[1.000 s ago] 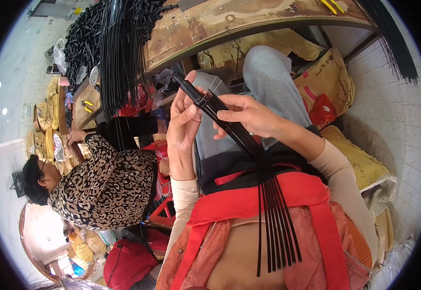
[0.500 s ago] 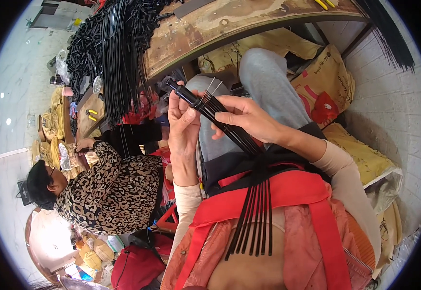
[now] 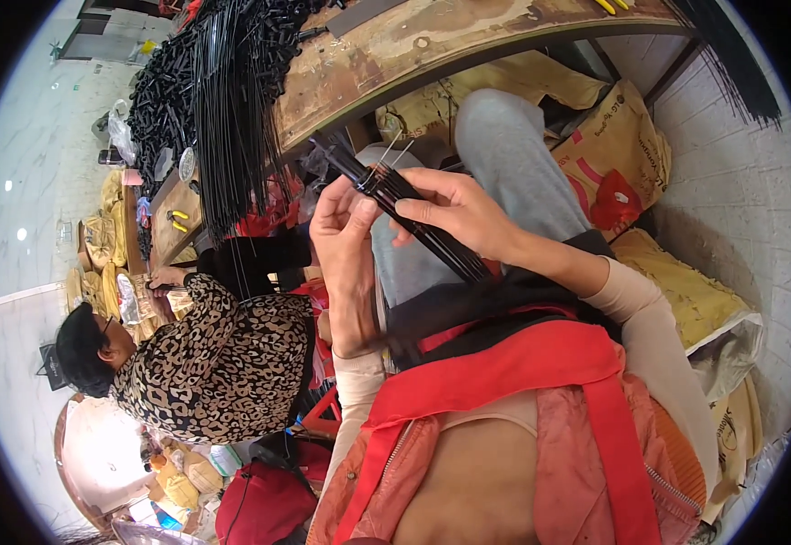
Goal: Trimming and aligning black plastic rods into a grouped component at a manufacturing workstation.
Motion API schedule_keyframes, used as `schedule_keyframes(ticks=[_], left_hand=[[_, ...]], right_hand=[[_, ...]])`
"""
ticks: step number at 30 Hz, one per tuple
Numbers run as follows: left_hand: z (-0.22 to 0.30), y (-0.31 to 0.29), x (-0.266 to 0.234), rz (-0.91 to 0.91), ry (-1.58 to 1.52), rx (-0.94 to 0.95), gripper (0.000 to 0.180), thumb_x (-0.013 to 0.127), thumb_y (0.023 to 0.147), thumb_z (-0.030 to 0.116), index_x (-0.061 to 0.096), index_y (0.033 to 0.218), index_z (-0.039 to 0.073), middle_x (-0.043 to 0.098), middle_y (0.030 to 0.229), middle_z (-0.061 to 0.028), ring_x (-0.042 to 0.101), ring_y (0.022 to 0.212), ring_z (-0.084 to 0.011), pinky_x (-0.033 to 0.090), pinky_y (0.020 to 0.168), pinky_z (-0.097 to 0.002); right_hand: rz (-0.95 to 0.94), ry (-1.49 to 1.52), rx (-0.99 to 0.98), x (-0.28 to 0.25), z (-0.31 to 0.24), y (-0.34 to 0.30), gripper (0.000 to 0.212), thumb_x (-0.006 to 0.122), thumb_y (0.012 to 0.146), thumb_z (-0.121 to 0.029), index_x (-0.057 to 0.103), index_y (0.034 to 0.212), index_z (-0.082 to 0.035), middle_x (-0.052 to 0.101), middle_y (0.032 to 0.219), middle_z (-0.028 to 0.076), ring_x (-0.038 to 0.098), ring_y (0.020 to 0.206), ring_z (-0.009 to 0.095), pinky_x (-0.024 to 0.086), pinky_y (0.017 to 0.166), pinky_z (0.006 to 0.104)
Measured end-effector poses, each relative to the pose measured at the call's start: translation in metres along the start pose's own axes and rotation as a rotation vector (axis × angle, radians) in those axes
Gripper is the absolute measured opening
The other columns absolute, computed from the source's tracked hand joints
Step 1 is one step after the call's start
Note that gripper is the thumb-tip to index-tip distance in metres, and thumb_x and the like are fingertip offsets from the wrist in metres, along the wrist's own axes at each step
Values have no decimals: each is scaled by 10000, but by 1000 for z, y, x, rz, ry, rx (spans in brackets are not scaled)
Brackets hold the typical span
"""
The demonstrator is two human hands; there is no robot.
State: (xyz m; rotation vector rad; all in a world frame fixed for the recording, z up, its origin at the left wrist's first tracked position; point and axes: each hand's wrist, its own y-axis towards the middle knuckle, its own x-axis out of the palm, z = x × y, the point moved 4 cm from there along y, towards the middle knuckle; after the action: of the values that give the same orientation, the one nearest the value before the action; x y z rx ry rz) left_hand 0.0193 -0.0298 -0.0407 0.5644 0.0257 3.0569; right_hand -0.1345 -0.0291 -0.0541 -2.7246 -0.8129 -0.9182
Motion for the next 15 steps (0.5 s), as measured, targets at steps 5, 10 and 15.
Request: schedule_keyframes(ticks=[5, 10, 15], left_hand=[[24, -9, 6, 48, -24, 42, 328, 651, 829, -57, 565, 1144, -27, 640, 1037, -91, 630, 913, -164, 511, 853, -281], [25, -7, -2, 7, -86, -21, 393, 646, 848, -28, 502, 1212, -3, 623, 995, -95, 633, 832, -187, 566, 715, -336], [22, 5, -4, -75, -278, -159, 386, 675, 869, 43, 509, 1215, 0, 601, 1087, -82, 615, 935, -180, 535, 780, -298]], right_hand=[[-5, -155, -104, 10, -5, 0, 287, 533, 982, -83, 505, 1248, 21, 603, 1023, 82, 621, 904, 143, 503, 865, 309], [12, -183, -165, 11, -3, 9, 209, 563, 948, -10, 473, 1136, -2, 596, 1040, 56, 576, 970, 100, 465, 864, 265], [-16, -106, -119, 4, -3, 22, 166, 561, 946, -13, 500, 1101, -7, 598, 1002, 33, 566, 945, 78, 461, 852, 252]])
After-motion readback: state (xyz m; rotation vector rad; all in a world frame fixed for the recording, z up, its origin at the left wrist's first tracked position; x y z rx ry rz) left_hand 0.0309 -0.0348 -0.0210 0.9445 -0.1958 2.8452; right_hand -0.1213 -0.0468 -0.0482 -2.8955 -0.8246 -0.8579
